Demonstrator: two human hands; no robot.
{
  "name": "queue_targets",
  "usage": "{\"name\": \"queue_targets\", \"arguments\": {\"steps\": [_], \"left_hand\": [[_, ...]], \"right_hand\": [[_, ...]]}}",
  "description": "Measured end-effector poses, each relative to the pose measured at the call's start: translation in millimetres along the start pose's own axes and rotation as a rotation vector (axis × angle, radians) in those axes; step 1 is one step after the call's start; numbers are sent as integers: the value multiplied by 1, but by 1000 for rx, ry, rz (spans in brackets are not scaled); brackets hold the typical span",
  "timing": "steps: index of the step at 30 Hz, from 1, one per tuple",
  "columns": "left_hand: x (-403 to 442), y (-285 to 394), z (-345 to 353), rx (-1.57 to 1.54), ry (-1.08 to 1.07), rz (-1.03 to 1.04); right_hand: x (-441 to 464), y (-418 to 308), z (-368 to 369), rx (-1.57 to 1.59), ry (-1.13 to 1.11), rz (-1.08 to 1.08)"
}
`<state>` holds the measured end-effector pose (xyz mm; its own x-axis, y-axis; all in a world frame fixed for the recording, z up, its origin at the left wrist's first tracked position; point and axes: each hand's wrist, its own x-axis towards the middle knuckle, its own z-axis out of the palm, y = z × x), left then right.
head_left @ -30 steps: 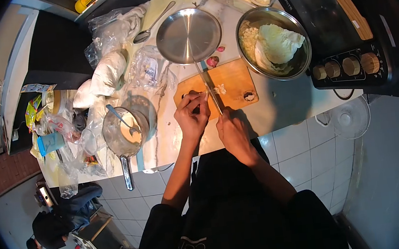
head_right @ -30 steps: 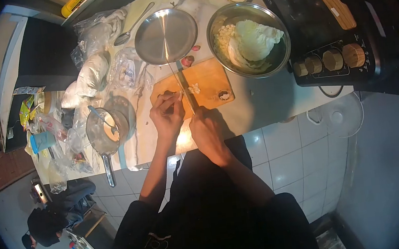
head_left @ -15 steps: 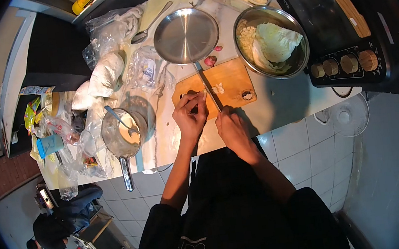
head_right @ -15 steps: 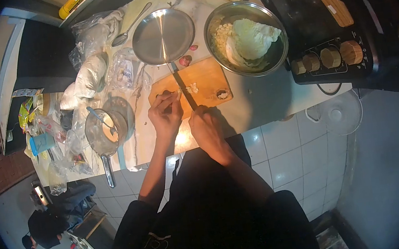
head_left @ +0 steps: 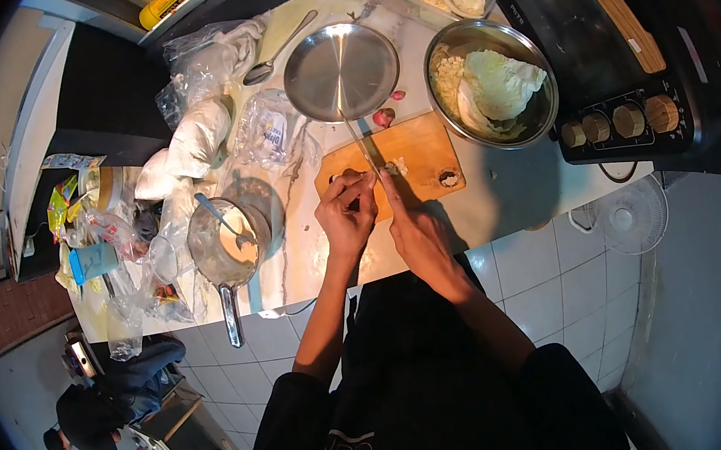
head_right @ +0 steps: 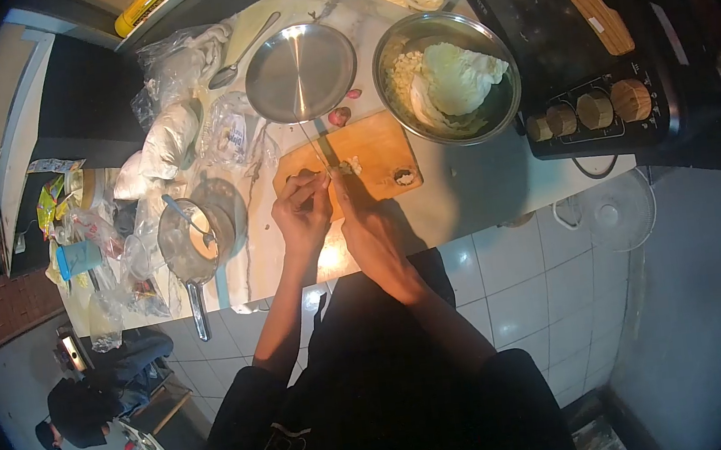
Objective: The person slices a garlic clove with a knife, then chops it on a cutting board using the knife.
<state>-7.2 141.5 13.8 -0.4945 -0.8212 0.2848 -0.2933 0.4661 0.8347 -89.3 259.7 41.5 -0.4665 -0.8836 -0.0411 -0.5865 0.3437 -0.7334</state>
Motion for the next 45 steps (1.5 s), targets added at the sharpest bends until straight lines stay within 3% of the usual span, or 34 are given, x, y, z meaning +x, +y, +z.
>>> {"name": "queue_targets", "arguments": {"steps": [4, 15, 24, 29, 33, 39, 41, 45], "left_hand": [[1, 6, -1, 13, -2, -69], [3, 8, -3, 155, 1, 121], [3, 7, -4, 139, -16, 127], [4, 7, -4, 122, -16, 99], [4, 8, -5, 127, -40, 63], [4, 9, -4, 104, -15, 61], [4, 9, -5, 115, -25, 57], [3, 8, -6, 114, -52, 17]], "right_hand": [[2, -4, -3, -43, -75, 50], [-1, 4, 6, -81, 0, -35], [1, 8, -6, 20, -126, 28], [5, 3, -14, -84, -154, 37], [3, 1, 0, -232, -49, -41], [-4, -11, 7, -233, -116, 84], [-8, 3, 16, -204, 97, -71], [-7, 9, 12, -157, -34, -13]]}}
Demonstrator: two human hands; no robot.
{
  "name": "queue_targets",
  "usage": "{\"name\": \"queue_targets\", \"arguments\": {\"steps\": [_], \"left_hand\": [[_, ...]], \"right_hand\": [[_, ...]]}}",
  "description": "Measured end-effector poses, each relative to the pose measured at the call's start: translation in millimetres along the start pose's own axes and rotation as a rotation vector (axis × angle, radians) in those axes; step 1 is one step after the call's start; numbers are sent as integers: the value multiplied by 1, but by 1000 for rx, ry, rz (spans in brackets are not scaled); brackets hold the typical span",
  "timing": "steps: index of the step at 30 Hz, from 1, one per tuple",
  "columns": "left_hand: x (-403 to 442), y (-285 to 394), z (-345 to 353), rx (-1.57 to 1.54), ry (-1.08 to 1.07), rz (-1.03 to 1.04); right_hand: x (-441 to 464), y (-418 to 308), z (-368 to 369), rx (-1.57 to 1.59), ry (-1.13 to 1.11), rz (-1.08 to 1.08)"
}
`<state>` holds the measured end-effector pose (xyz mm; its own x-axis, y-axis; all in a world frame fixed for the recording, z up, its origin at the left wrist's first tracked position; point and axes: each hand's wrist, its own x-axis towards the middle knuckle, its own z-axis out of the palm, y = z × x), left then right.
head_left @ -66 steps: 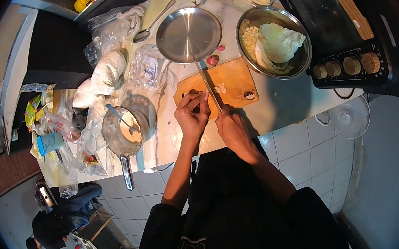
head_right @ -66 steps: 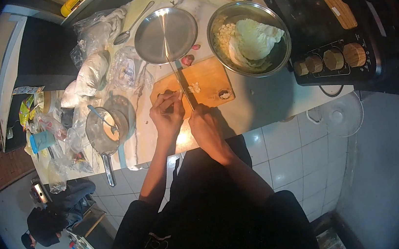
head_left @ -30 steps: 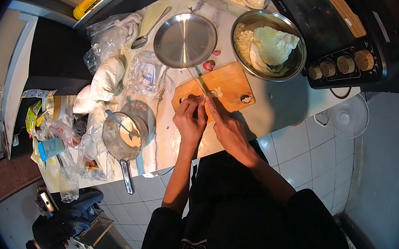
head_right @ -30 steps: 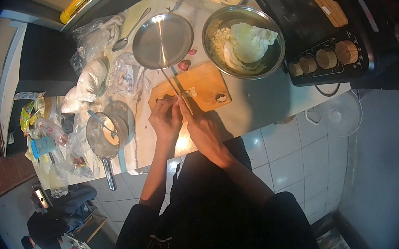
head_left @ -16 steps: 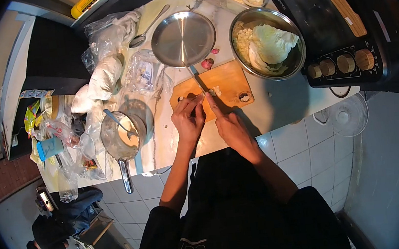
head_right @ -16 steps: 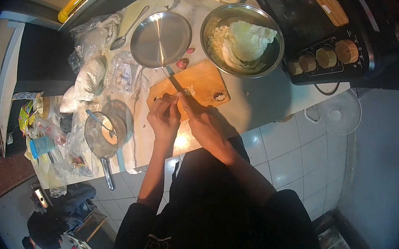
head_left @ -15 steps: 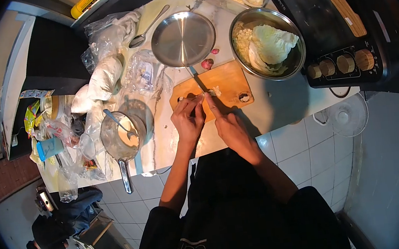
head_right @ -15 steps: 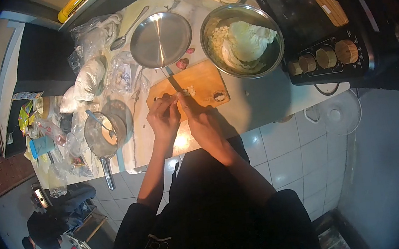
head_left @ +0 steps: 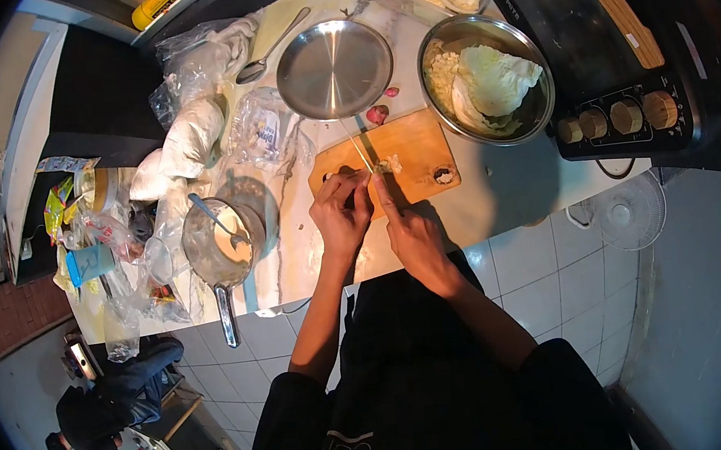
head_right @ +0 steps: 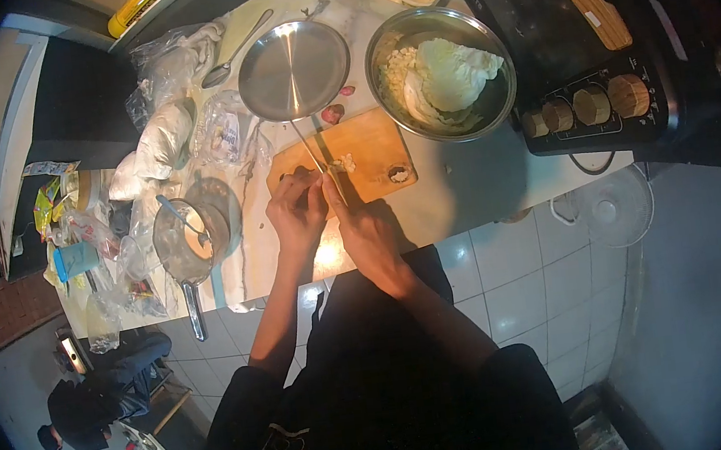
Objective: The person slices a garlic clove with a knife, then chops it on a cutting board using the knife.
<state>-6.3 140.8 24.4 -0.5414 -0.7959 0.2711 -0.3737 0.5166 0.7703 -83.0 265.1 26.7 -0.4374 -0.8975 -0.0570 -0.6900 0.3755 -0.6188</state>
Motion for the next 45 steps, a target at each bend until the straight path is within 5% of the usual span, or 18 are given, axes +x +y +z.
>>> {"name": "queue_targets", "arguments": {"steps": [9, 11, 15, 18, 20, 23, 30, 36, 45], "left_hand": [[0, 1, -1, 5, -2, 6], [1, 0, -1, 2, -4, -3], [1, 1, 0, -5, 2, 18], [0, 1, 0, -2, 13, -9], [1, 1, 1, -16, 20, -2], [0, 0, 2, -35, 23, -11], [0, 1, 0, -31, 16, -11], [1, 3, 1, -40, 15, -25], [0, -2, 1, -38, 37, 5]], "right_hand": [[7, -7, -17, 104, 36, -25], [11, -10, -26, 70, -233, 130], [14, -6, -31, 6, -104, 2], [11, -4, -27, 148, -228, 136], [4, 6, -6, 162, 60, -66], [2, 5, -3, 94, 82, -79], [3, 5, -4, 76, 82, -85], [9, -7, -27, 161, -136, 98], [4, -22, -11, -118, -153, 95]]}}
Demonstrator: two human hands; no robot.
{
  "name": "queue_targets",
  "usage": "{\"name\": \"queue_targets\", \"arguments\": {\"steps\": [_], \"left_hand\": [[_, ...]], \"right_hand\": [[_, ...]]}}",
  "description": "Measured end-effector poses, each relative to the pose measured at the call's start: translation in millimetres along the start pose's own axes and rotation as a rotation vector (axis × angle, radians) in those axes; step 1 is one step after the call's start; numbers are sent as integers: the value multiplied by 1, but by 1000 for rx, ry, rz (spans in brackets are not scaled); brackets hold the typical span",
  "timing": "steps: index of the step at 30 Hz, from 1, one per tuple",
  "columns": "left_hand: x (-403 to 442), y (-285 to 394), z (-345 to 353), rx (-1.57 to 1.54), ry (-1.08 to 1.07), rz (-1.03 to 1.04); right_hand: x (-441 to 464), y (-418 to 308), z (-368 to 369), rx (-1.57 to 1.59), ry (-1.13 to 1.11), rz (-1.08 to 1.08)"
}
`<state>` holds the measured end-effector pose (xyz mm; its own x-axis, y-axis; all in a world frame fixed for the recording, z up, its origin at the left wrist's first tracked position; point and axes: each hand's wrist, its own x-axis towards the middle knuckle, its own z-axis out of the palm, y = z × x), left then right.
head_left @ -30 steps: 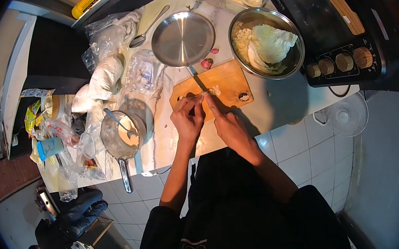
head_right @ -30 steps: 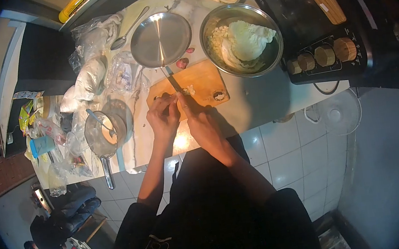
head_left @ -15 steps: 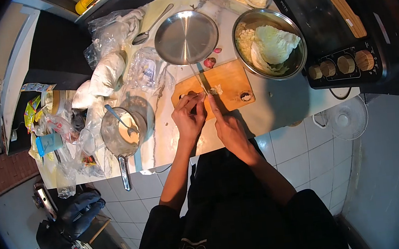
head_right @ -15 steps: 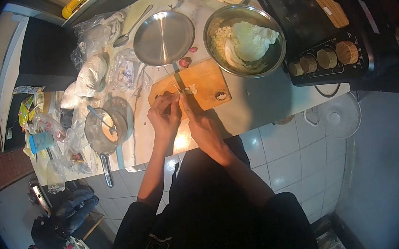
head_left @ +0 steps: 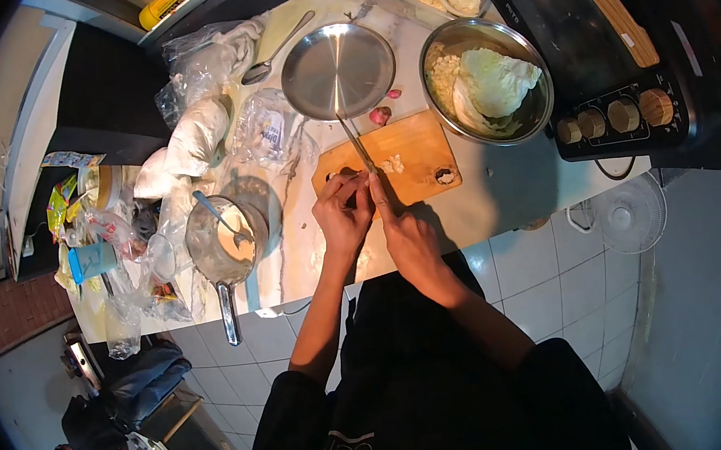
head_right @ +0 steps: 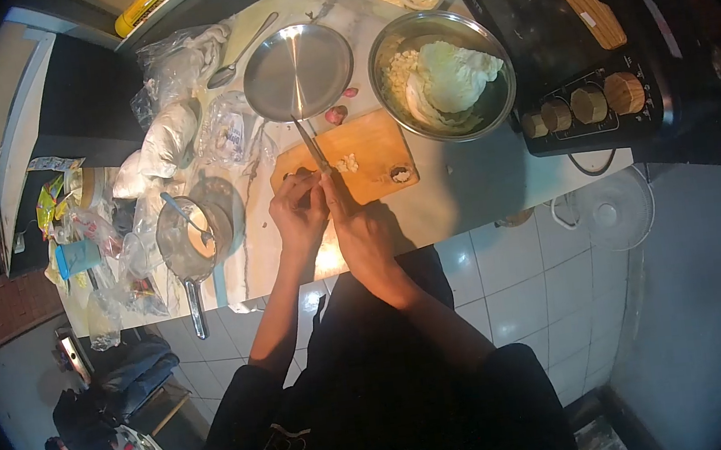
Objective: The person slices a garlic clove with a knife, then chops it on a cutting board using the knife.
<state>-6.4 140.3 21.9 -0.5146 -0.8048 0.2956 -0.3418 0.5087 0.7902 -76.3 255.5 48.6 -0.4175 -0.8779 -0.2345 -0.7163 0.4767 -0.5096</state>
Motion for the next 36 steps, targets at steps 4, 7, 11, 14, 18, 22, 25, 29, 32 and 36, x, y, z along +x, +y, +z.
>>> {"name": "queue_targets", "arguments": {"steps": [4, 7, 11, 14, 18, 22, 25, 29, 32, 36], "left_hand": [[0, -1, 1, 0, 2, 14], [-1, -3, 3, -15, 17, 26], [-1, -1, 1, -44, -5, -30], [-1, -2, 1, -30, -8, 0], [-2, -4, 2, -8, 0, 31], [-2, -3, 2, -18, -8, 4], [-2, -3, 1, -13, -18, -3], [-3, -3, 1, -16, -14, 9], [-1, -3, -1, -19, -14, 2], [-1, 0, 0, -23, -11, -19]], "right_hand": [[-5, 10, 13, -51, 201, -85], [-4, 20, 11, 97, 297, -159], [-1, 25, 10, 264, 284, -182], [2, 25, 12, 274, 213, -159], [3, 24, 11, 274, 194, -155], [3, 21, 10, 298, 242, -177], [2, 19, 8, 282, 207, -143], [3, 16, 10, 219, 189, -129], [6, 9, 0, 149, 127, -81], [7, 4, -11, 61, 18, -35]]}}
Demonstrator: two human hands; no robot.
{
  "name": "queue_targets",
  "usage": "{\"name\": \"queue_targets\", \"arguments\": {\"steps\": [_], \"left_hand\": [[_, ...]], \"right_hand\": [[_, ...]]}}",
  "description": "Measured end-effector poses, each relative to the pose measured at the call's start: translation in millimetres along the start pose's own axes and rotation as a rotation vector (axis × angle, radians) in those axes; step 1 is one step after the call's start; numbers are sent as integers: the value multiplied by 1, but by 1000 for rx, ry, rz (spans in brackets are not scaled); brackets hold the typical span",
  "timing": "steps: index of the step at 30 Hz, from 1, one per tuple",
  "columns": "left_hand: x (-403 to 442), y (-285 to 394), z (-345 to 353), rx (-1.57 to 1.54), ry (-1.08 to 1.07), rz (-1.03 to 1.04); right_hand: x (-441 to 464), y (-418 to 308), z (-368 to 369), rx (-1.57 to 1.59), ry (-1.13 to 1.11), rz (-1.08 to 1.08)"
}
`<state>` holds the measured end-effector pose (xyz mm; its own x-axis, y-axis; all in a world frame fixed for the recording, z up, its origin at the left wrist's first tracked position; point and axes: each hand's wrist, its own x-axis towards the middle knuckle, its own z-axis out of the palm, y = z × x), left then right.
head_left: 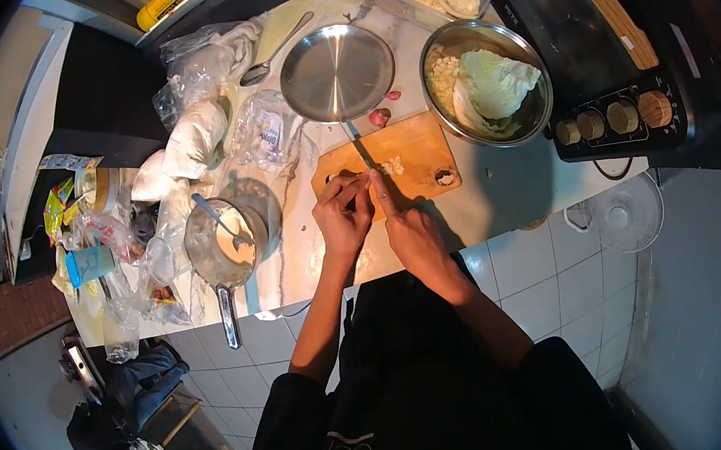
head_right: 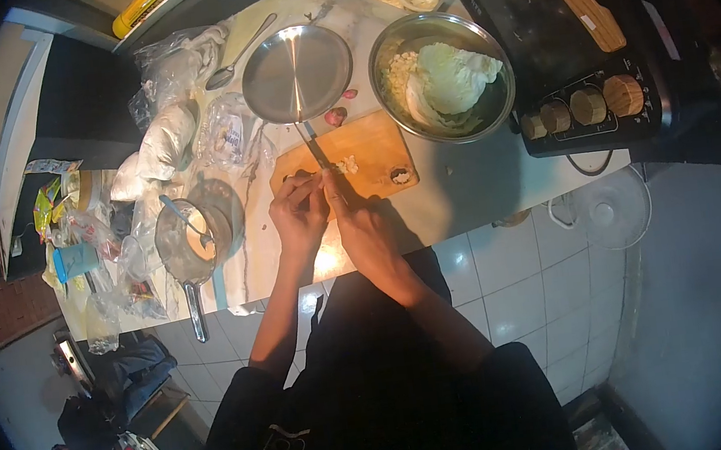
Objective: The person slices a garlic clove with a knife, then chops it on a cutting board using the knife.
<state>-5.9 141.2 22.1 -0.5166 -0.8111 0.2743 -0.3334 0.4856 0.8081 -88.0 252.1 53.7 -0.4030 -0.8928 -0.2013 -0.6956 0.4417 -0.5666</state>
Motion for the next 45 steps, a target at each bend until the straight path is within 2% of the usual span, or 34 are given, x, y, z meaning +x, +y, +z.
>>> {"name": "queue_targets", "arguments": {"steps": [10, 12, 13, 15, 19, 21, 28, 31, 33, 40, 42, 45], "left_hand": [[-1, -6, 1, -56, -3, 0], [-1, -5, 0, -25, -17, 3], [-1, -5, 0, -24, -16, 3], [-2, -4, -1, -57, -25, -18], [-2, -8, 1, -73, -26, -9], [-2, -6, 0, -57, -27, -5], [-2, -7, -1, -49, -44, -1], [-3, -8, -1, -58, -55, -27], [-2, -8, 0, -41, -14, 54], [-2, -5, 0, -77, -46, -40], [-1, -3, -2, -25, -45, 16], [-3, -11, 1, -74, -49, -24]], "right_hand": [[-22, 8, 15, -64, 137, -40], [-17, 16, 18, -27, 344, -178], [-18, 17, 17, -27, 345, -179], [-19, 18, 11, 109, 213, -69], [-15, 12, 2, 223, 168, -68], [-12, 8, -1, 231, 62, -34], [-9, 11, 9, 287, 138, -83], [-10, 9, 3, 323, 88, -43], [-11, 5, -2, 347, 7, 35], [-8, 3, -10, 265, -115, 129], [-9, 4, -10, 262, -90, 84], [-8, 9, 2, 144, -43, 29]]}}
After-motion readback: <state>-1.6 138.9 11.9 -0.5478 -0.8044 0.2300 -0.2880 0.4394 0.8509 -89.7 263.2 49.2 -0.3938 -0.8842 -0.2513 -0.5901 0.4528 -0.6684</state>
